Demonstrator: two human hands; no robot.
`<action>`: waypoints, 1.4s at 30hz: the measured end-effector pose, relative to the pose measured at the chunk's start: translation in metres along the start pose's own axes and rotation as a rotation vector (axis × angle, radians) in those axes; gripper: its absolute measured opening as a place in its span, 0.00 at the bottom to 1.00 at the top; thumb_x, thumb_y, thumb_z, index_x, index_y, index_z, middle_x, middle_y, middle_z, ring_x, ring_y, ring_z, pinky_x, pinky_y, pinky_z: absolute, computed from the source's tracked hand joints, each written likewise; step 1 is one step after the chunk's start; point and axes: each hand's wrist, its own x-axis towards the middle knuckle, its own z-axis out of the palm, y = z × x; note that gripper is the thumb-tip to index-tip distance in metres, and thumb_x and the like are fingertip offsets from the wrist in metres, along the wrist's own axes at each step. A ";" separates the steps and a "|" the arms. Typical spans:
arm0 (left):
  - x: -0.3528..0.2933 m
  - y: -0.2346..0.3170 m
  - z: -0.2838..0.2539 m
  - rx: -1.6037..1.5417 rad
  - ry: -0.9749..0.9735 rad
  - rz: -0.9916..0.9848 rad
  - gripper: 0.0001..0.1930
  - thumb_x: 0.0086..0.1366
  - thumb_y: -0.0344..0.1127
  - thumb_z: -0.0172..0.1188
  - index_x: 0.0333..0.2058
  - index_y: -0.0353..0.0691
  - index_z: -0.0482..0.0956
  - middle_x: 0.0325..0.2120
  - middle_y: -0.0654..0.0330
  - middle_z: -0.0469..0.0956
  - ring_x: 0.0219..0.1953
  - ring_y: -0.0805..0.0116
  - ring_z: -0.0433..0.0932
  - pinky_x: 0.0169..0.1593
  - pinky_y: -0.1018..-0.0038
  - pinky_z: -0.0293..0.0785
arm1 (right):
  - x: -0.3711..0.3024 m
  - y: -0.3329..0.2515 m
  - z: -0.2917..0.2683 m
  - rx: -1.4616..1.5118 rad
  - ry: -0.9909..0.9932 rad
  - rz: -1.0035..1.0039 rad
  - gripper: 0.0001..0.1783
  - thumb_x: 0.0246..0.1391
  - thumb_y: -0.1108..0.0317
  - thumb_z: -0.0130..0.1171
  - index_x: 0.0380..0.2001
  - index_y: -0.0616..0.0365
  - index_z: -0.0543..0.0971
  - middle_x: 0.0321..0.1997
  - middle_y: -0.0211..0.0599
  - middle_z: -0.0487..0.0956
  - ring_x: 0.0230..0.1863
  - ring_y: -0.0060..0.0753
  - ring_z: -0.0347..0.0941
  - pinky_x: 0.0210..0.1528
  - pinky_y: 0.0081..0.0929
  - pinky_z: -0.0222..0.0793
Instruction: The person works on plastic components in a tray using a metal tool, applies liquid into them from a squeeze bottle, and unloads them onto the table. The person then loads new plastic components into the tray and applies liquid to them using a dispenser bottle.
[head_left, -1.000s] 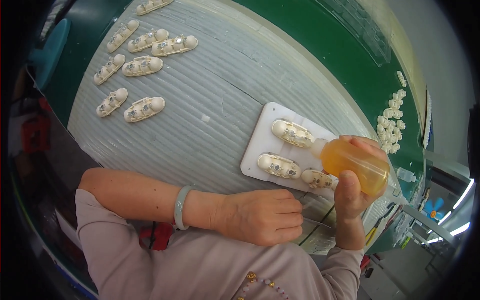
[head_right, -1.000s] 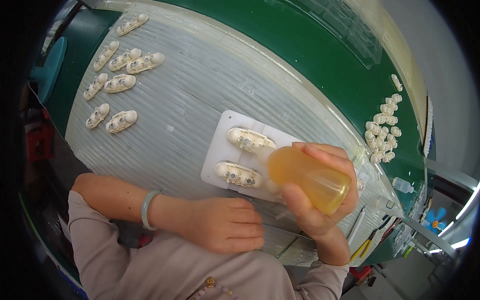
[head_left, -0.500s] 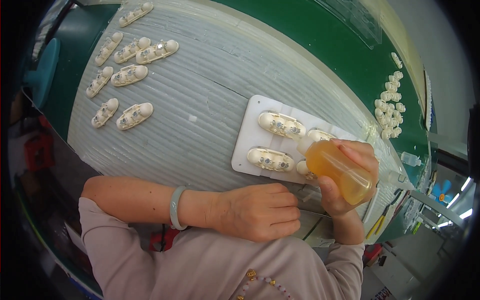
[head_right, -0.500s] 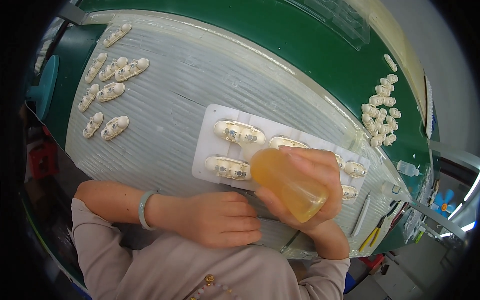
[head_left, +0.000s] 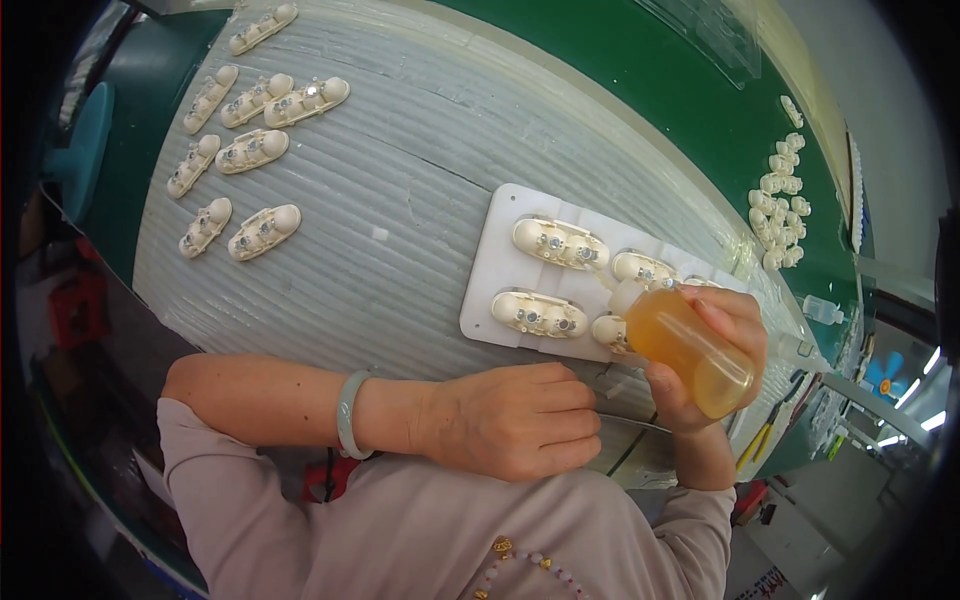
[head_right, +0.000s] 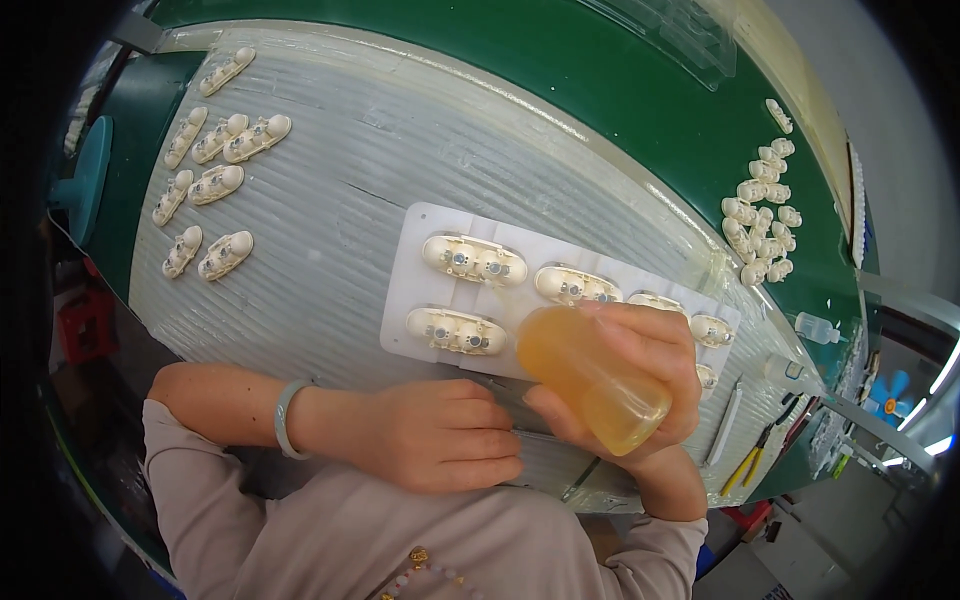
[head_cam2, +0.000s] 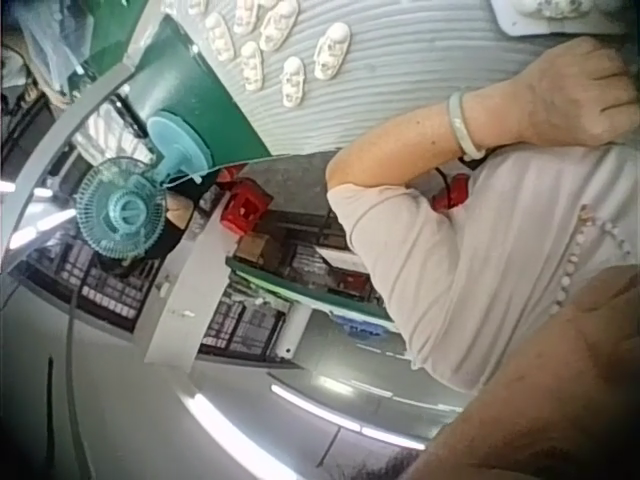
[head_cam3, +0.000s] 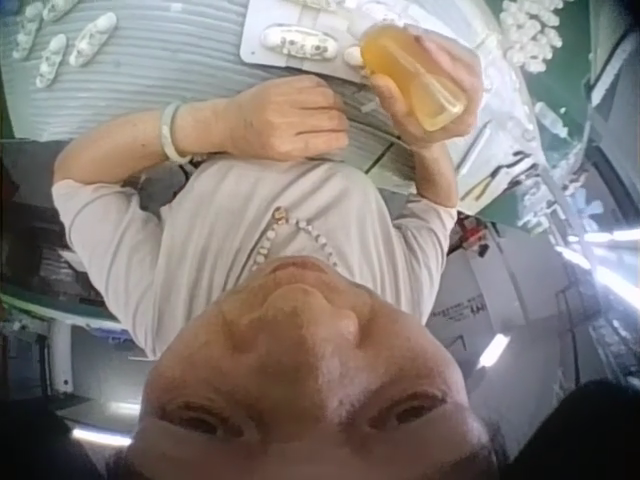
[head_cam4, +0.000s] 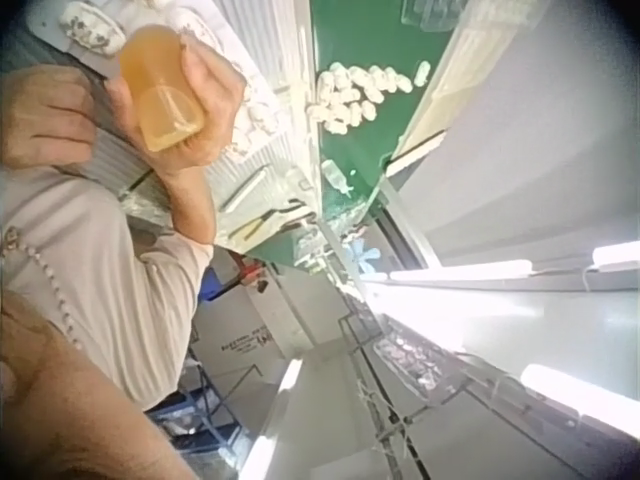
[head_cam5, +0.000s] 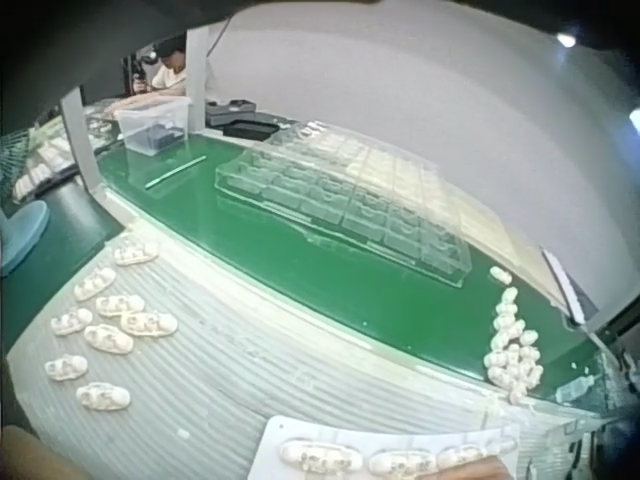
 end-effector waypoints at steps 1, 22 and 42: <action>0.000 0.000 0.000 -0.006 -0.003 0.003 0.09 0.40 0.30 0.56 0.24 0.34 0.71 0.22 0.61 0.67 0.28 0.66 0.69 0.33 0.73 0.68 | -0.002 0.001 0.000 -0.009 0.005 0.005 0.35 0.34 0.66 0.75 0.45 0.64 0.68 0.42 0.50 0.74 0.41 0.39 0.74 0.39 0.26 0.72; -0.001 0.001 0.000 0.019 -0.013 -0.013 0.10 0.40 0.30 0.56 0.25 0.35 0.71 0.21 0.61 0.66 0.28 0.66 0.69 0.33 0.73 0.68 | -0.004 0.000 0.004 -0.024 0.018 -0.006 0.36 0.35 0.61 0.75 0.45 0.63 0.68 0.41 0.49 0.74 0.41 0.38 0.73 0.39 0.26 0.71; 0.002 0.001 -0.010 -0.026 -0.176 -0.034 0.08 0.52 0.28 0.58 0.32 0.33 0.75 0.28 0.57 0.74 0.32 0.64 0.73 0.34 0.71 0.71 | -0.013 0.000 -0.001 -0.125 0.044 -0.017 0.37 0.31 0.66 0.77 0.46 0.62 0.70 0.40 0.46 0.75 0.39 0.37 0.74 0.37 0.23 0.71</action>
